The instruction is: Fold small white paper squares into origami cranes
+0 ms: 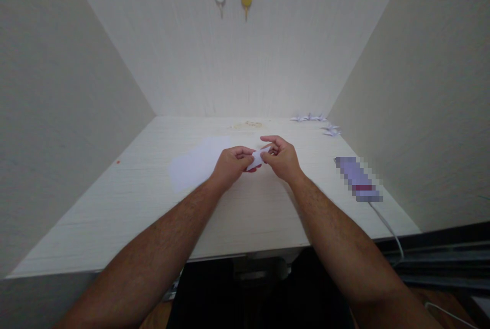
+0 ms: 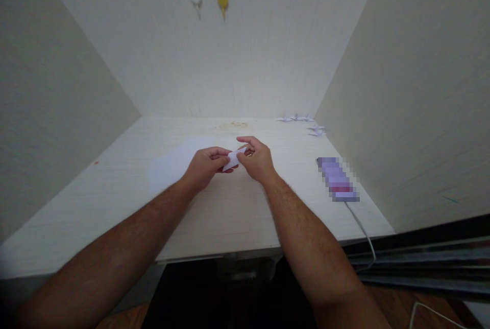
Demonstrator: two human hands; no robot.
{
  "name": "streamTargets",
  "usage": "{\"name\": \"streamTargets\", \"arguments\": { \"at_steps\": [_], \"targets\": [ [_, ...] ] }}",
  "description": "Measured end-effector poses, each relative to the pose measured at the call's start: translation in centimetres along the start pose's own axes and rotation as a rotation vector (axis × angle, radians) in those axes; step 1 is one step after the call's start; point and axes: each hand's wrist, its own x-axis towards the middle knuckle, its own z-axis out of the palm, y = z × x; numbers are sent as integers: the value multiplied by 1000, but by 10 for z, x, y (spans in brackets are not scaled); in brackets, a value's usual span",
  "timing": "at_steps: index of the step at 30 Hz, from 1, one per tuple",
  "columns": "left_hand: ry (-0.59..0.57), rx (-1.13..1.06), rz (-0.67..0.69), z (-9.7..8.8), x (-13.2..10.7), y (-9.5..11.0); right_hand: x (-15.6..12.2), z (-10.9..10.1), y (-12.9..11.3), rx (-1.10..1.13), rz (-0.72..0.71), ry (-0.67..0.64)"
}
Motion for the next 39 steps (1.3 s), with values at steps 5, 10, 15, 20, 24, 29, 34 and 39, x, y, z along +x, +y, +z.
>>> {"name": "streamTargets", "arguments": {
  "at_steps": [5,10,15,20,24,29,34,39],
  "targets": [
    [-18,-79,-83,-1,1,0,-1,1,1,-47,-45,13],
    [-7,-168,-113,-2,4,-1,-2,1,4,-155,-153,39],
    [54,-258,-88,-4,7,-2,-2,-1,1,-330,-343,173],
    [67,-305,-67,-4,7,-1,-2,1,7,-463,-466,83],
    [62,-318,-41,-4,6,-1,-2,3,8,-471,-486,25],
    [54,-318,-25,-3,6,-1,-3,4,4,-491,-469,24],
    [52,-309,-16,-2,6,-2,-3,5,6,-522,-451,81],
    [54,-298,-18,-2,6,-3,-1,5,9,-532,-465,75]
  ]
}}
